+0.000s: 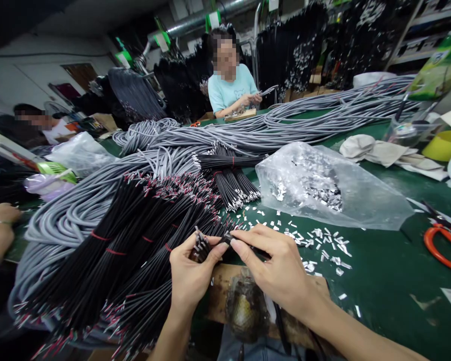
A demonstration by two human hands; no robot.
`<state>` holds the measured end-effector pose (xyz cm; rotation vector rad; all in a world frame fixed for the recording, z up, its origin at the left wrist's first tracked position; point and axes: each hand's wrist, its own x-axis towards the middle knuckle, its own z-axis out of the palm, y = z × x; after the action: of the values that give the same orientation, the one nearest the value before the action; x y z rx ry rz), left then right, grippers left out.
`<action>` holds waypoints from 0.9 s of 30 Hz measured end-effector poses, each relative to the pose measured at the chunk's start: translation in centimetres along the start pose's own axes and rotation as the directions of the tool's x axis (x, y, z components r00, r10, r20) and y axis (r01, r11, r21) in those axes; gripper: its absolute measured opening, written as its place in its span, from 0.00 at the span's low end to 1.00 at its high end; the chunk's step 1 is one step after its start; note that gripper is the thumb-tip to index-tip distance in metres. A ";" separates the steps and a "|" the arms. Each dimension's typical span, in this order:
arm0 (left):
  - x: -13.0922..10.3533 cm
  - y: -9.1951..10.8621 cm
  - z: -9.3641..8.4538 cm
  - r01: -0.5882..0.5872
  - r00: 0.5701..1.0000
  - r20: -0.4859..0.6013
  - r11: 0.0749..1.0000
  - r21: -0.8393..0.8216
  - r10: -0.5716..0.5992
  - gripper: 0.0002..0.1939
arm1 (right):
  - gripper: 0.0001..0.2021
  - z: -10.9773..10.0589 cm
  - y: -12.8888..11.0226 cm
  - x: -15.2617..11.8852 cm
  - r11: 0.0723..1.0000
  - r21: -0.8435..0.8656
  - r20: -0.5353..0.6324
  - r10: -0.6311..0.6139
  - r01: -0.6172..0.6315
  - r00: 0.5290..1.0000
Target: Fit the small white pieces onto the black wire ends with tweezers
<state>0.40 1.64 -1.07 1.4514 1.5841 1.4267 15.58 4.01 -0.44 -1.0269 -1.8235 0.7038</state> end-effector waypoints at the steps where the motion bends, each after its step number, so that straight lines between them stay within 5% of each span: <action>1: 0.0 -0.1 -0.1 0.019 0.999 0.031 1.000 -0.014 -0.019 0.07 | 0.09 -0.1 0.0 0.0 1.000 -0.002 0.002 0.004 -0.004 1.000; 7: 0.0 -0.2 -0.3 0.104 0.979 0.184 0.989 -0.104 -0.083 0.11 | 0.08 -0.2 0.3 0.2 0.997 -0.004 -0.061 0.070 -0.071 0.996; 14: 0.1 0.2 0.1 -0.066 0.990 0.127 0.997 0.037 0.061 0.08 | 0.06 0.3 0.1 0.0 0.976 0.163 -0.027 0.153 -0.146 0.988; 19: 0.1 0.0 0.1 -0.042 0.993 0.115 0.999 0.033 0.038 0.06 | 0.07 0.1 -0.5 0.2 0.979 0.148 -0.026 0.143 -0.138 0.989; 27: -0.2 0.2 -0.7 0.075 0.920 0.390 0.992 -0.099 -0.031 0.13 | 0.07 0.1 0.4 0.4 0.984 0.074 0.001 0.159 -0.159 0.987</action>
<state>-0.11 1.23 -0.78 1.5014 1.2632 1.0925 15.54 4.61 -0.64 -1.1325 -1.7115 0.8582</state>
